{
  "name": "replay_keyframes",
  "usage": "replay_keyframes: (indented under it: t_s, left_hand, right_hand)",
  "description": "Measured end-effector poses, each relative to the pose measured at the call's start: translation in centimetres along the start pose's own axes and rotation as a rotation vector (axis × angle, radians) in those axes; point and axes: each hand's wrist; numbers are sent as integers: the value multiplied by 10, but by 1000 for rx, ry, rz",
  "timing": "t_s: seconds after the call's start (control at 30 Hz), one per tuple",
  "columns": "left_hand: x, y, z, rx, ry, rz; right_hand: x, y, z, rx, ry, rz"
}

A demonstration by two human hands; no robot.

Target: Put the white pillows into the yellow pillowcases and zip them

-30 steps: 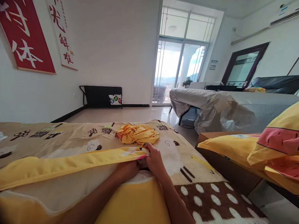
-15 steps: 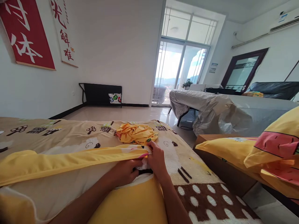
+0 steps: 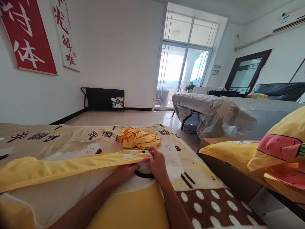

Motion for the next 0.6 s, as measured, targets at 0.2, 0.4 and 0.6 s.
replay_keyframes:
  t_s: [0.2,0.4,0.6]
  left_hand:
    - [11,-4,-5,-193,-183,73]
    - [21,-7,-18,-346,-379,104]
    - [18,-10,-19,-488,-295,45]
  right_hand:
    - [-1,-3,4,-251,-27,46]
    - [2,-4,8,-291,5,69]
    - [3,-3,6,-133,46,39]
Point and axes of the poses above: each hand's wrist, its own x-axis away from the middle knuckle, its own y-axis out of the back of the hand, z = x × y, and after that the axes turned 15 degrees about z, right-handed
